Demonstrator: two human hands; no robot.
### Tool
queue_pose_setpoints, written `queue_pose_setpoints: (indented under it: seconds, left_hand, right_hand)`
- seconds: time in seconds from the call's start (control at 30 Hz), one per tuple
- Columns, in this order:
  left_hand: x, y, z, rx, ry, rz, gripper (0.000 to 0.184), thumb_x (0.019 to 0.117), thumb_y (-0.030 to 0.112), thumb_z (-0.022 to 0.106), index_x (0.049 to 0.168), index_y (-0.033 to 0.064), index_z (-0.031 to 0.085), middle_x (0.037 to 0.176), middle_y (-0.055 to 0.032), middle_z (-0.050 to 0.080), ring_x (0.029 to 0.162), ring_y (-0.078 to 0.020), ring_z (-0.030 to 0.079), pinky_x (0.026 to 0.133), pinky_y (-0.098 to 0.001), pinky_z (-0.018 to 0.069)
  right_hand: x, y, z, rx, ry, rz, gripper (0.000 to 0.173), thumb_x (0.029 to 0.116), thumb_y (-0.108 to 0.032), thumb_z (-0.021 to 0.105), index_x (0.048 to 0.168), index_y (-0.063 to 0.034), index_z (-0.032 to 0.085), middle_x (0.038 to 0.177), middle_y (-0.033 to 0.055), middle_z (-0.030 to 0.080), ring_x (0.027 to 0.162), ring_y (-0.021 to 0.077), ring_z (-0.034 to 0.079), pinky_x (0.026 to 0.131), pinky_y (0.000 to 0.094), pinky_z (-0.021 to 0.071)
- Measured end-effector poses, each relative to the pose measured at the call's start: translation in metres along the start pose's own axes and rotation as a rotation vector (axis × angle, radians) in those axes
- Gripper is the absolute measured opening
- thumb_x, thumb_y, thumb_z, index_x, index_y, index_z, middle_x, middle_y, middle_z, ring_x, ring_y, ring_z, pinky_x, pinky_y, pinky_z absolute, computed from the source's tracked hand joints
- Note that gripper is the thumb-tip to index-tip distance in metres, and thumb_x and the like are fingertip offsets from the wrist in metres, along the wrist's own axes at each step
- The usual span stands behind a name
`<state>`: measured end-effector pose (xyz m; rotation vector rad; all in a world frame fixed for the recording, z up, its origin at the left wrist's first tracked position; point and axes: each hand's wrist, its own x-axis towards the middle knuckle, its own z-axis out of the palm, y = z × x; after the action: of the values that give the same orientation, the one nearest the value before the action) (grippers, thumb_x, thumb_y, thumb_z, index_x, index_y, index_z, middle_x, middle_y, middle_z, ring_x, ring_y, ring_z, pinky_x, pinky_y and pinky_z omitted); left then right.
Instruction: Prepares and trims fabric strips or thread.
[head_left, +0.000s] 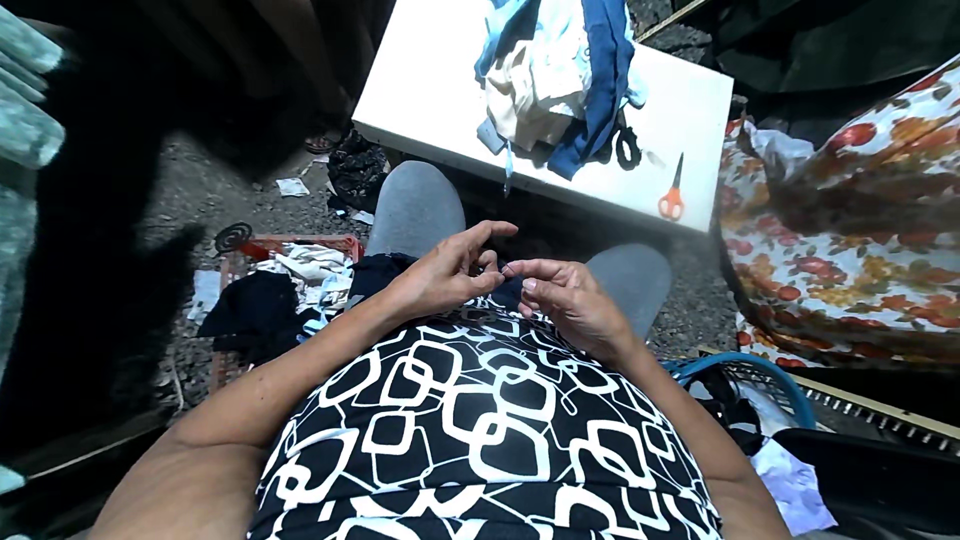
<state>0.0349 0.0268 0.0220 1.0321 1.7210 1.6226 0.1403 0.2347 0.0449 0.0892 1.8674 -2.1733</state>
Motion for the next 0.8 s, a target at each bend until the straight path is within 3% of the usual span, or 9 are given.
queue_pose_setpoints:
  seconds: [0.1,0.17,0.3,0.43,0.57,0.7,0.8]
  left_hand:
    - [-0.001,0.001,0.001,0.046,0.01,-0.056,0.05,0.0978,0.009,0.063,0.144,0.0023,0.047,0.075,-0.0018,0.062,0.06,-0.0069,0.06,0.059,-0.0216,0.0536]
    - [-0.003,0.0,0.003,0.173,0.033,-0.09,0.038,0.0996,0.018,0.064,0.132,0.0018,0.053,0.077,-0.0028,0.067,0.063,-0.0081,0.064,0.063,-0.0251,0.0559]
    - [-0.001,0.006,0.005,0.513,0.042,0.013,0.019,0.1032,0.023,0.061,0.106,0.0056,0.066,0.074,-0.0009,0.065,0.062,-0.0082,0.061,0.061,-0.0285,0.0533]
    - [0.011,0.018,0.007,0.741,0.012,0.198,0.016,0.1021,0.019,0.06,0.095,0.0068,0.067,0.069,-0.0025,0.061,0.06,-0.015,0.059,0.059,-0.0359,0.051]
    - [0.031,0.028,-0.004,0.745,-0.038,0.24,0.014,0.1,0.016,0.06,0.09,0.0084,0.066,0.067,-0.0016,0.059,0.06,-0.0152,0.058,0.058,-0.038,0.0493]
    - [0.05,0.008,-0.014,0.391,-0.027,0.151,0.017,0.1018,0.018,0.06,0.096,0.0054,0.07,0.075,-0.0002,0.066,0.066,-0.0058,0.061,0.064,-0.0264,0.0529]
    - [0.05,-0.006,0.005,0.233,0.072,0.183,0.017,0.101,0.014,0.059,0.095,0.0022,0.07,0.076,-0.0008,0.066,0.065,-0.0044,0.06,0.063,-0.0238,0.0523]
  right_hand:
    - [0.003,0.006,-0.002,-0.176,0.076,-0.13,0.026,0.1012,0.0,0.051,0.12,0.0017,0.069,0.105,0.0073,0.07,0.071,0.0079,0.062,0.065,0.024,0.0552]
    - [0.005,0.007,-0.004,-0.398,0.172,-0.265,0.026,0.0998,0.001,0.053,0.119,0.003,0.07,0.099,0.0083,0.066,0.071,0.0082,0.06,0.064,0.0229,0.0546]
    - [0.009,0.007,-0.007,-0.848,0.314,-0.476,0.029,0.097,0.002,0.053,0.119,0.0021,0.072,0.089,0.0092,0.056,0.075,0.012,0.053,0.065,0.0226,0.0463]
    - [0.017,0.008,-0.007,-1.112,0.243,-0.563,0.027,0.0883,0.006,0.057,0.11,0.0057,0.074,0.087,0.0149,0.056,0.068,0.0212,0.056,0.059,0.0327,0.051]
    - [0.013,0.008,-0.008,-1.051,0.092,-0.545,0.011,0.0867,0.005,0.059,0.089,0.0039,0.07,0.083,0.0107,0.053,0.067,0.0168,0.053,0.057,0.0293,0.048]
    - [-0.001,-0.003,-0.013,-0.726,0.132,-0.492,0.021,0.0933,0.004,0.058,0.106,0.0035,0.075,0.086,0.0082,0.059,0.072,0.0091,0.056,0.063,0.0207,0.05]
    - [-0.006,-0.008,-0.02,-0.641,0.348,-0.515,0.019,0.0961,0.002,0.058,0.109,0.0022,0.073,0.089,0.0076,0.061,0.069,0.0079,0.058,0.06,0.0197,0.0523]
